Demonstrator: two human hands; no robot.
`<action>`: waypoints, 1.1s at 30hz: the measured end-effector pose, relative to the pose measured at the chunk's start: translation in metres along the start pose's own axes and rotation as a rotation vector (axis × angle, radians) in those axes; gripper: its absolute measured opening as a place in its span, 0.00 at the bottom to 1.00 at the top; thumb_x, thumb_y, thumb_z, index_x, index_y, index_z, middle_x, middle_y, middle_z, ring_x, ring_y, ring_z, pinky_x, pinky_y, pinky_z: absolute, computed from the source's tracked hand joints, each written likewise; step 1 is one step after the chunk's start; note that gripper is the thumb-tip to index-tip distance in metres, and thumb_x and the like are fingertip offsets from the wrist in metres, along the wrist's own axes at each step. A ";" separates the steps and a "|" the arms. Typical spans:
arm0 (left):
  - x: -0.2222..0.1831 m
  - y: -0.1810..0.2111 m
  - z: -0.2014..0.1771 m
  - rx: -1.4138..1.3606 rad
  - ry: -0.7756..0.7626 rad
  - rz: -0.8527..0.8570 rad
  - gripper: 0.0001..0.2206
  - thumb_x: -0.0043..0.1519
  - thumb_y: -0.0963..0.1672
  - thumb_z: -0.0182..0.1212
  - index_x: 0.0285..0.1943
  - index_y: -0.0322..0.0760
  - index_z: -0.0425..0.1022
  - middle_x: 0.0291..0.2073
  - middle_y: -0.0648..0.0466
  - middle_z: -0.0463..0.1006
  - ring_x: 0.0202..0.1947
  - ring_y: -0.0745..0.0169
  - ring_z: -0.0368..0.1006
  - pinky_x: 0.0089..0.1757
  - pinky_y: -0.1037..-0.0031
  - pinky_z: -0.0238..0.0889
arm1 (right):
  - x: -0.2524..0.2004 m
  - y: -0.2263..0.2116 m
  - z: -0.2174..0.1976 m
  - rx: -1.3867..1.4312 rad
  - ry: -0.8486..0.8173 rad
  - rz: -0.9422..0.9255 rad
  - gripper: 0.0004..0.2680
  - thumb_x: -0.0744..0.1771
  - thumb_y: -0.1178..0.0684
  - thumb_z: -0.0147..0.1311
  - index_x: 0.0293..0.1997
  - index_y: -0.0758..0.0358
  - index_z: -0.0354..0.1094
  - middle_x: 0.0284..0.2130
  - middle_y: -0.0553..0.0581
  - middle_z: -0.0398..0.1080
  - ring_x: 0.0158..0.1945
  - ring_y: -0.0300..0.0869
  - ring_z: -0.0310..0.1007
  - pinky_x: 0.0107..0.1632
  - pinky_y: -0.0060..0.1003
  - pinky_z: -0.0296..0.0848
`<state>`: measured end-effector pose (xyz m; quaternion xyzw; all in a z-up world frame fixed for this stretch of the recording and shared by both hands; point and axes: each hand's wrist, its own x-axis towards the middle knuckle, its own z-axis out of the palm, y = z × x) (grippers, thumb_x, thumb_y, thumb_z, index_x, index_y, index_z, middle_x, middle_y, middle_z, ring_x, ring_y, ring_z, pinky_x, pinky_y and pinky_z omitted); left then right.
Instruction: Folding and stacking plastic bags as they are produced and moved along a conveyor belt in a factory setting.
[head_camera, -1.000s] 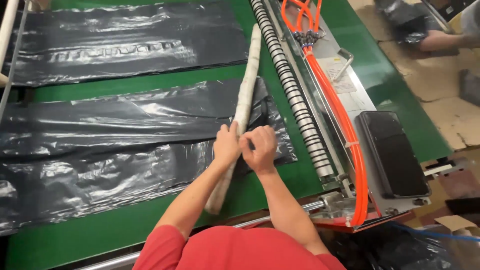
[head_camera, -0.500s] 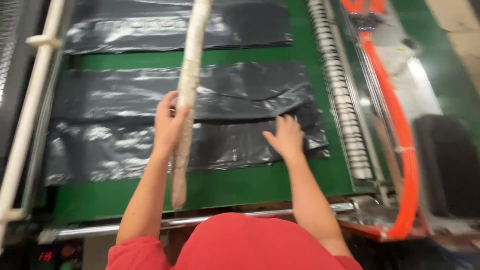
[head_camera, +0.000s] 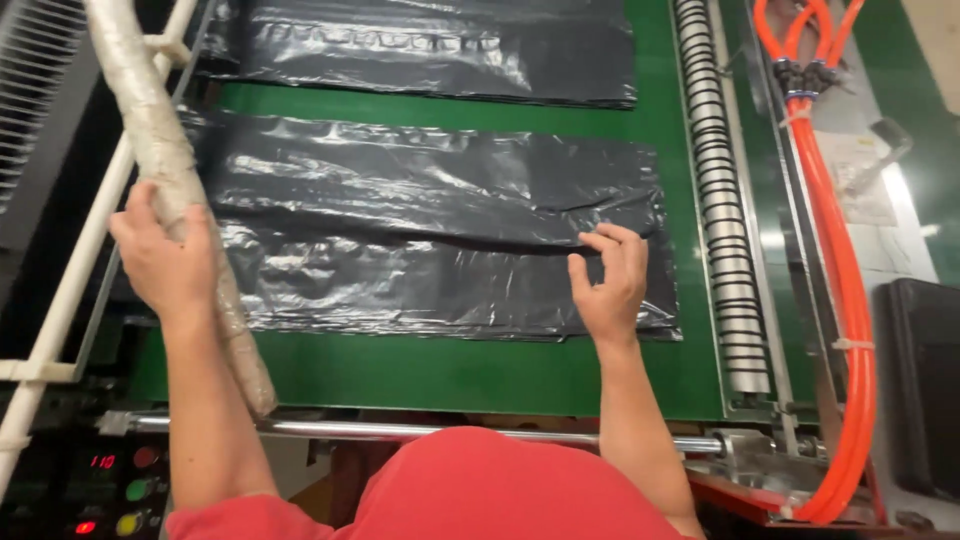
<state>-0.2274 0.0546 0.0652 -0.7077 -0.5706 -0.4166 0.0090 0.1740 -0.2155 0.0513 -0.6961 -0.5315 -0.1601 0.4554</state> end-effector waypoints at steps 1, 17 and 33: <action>0.004 0.006 -0.001 -0.018 -0.032 -0.024 0.20 0.65 0.45 0.61 0.65 0.34 0.69 0.48 0.38 0.65 0.42 0.31 0.69 0.35 0.44 0.63 | 0.002 -0.007 -0.004 0.040 0.070 -0.064 0.06 0.65 0.62 0.57 0.44 0.65 0.70 0.44 0.61 0.66 0.48 0.51 0.66 0.52 0.44 0.68; -0.151 0.238 0.191 -0.183 -0.541 0.291 0.23 0.56 0.49 0.65 0.60 0.39 0.71 0.38 0.44 0.71 0.38 0.36 0.75 0.34 0.49 0.73 | -0.005 0.012 -0.001 0.092 0.228 -0.145 0.05 0.63 0.58 0.60 0.25 0.56 0.72 0.20 0.49 0.65 0.24 0.43 0.62 0.32 0.34 0.67; -0.076 0.193 0.105 -0.513 -0.708 0.036 0.22 0.62 0.48 0.61 0.65 0.41 0.66 0.45 0.37 0.68 0.46 0.26 0.72 0.45 0.44 0.67 | -0.073 0.076 0.087 -0.457 -0.876 0.069 0.14 0.60 0.61 0.58 0.48 0.60 0.67 0.37 0.57 0.65 0.45 0.52 0.67 0.44 0.46 0.66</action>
